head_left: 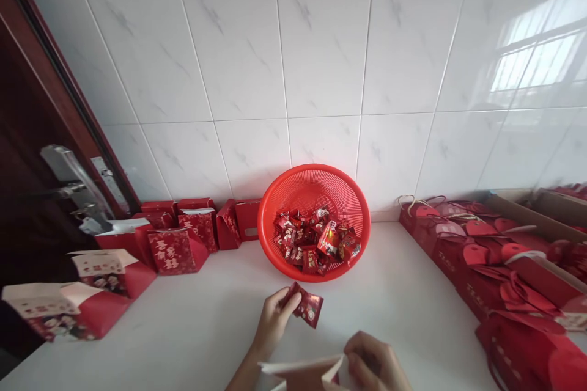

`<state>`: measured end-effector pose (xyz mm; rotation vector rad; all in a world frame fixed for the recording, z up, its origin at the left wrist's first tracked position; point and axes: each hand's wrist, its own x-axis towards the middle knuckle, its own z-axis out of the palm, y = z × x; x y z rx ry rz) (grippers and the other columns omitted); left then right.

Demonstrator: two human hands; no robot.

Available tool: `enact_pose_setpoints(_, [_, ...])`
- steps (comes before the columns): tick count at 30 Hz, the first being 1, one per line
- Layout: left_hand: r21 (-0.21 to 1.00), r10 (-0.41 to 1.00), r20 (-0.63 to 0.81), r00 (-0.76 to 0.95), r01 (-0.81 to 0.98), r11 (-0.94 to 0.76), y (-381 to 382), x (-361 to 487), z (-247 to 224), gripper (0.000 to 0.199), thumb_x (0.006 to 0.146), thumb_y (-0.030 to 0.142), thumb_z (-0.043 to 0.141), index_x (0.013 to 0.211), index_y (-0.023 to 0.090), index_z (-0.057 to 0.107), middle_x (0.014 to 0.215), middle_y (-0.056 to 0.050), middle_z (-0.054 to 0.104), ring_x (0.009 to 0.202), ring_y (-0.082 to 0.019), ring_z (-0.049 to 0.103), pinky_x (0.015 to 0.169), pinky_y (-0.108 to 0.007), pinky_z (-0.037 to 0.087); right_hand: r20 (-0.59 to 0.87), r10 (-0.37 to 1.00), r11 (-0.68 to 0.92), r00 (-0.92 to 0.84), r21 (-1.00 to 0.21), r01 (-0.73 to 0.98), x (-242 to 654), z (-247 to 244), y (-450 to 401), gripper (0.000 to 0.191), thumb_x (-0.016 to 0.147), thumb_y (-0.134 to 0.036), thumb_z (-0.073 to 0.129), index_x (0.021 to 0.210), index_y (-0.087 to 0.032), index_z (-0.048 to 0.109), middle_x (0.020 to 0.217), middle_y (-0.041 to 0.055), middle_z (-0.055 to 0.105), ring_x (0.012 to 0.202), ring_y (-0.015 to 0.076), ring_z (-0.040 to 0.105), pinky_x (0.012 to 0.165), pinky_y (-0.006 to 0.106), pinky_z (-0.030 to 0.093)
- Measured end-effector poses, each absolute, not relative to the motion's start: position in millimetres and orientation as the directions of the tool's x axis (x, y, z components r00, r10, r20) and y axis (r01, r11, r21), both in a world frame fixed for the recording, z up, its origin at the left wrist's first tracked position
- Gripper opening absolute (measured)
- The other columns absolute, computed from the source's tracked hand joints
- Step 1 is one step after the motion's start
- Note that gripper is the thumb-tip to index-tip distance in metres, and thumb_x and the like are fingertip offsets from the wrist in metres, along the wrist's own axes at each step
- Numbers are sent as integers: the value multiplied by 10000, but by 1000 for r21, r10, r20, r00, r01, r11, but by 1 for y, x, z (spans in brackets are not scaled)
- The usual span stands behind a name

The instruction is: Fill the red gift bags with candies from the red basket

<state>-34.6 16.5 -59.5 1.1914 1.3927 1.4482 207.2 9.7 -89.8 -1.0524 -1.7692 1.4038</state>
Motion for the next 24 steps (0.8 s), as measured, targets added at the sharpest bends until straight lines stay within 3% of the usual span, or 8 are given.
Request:
enact_pose_setpoints(6, [988,961,140,-239,93,-121,13,-31,-45,444,711,594,731,683,159,648,637,-15,611,638,-169,528,618,-271,430,24,880,85,-474,-990,108,205,-65,14,268,786,-425,604,806,-160,639,634,1,572,569,138,511,567,264,391])
enact_pose_setpoints(10, [986,974,158,-164,85,-146,8,-25,-41,362,795,508,697,851,153,735,868,-77,743,832,-229,645,743,-300,495,30,921,28,-388,-1000,-10,203,-62,20,365,754,-509,668,877,-167,630,719,11,623,534,126,525,555,281,425])
enact_pose_setpoints(16, [993,991,113,-78,34,-111,6,-20,-38,364,819,478,682,996,167,752,1047,-106,766,982,-271,680,858,-341,513,7,917,-54,-398,-988,-141,185,-50,33,529,683,-604,784,963,-180,638,725,0,628,613,154,576,573,288,459])
enact_pose_setpoints(20, [994,994,109,-30,7,-109,7,-20,-39,313,776,450,727,911,169,747,947,-90,767,898,-252,686,846,-344,521,11,890,-104,-457,-969,-226,163,-46,37,498,645,-583,839,860,-167,672,766,21,668,649,139,568,604,272,438])
enact_pose_setpoints(24, [988,982,147,-115,58,-141,8,-21,-40,334,794,512,677,700,192,665,723,-36,680,727,-202,602,725,-309,493,46,897,-94,-441,-952,-292,154,-49,38,472,665,-593,834,809,-171,679,694,3,634,598,119,533,565,255,398])
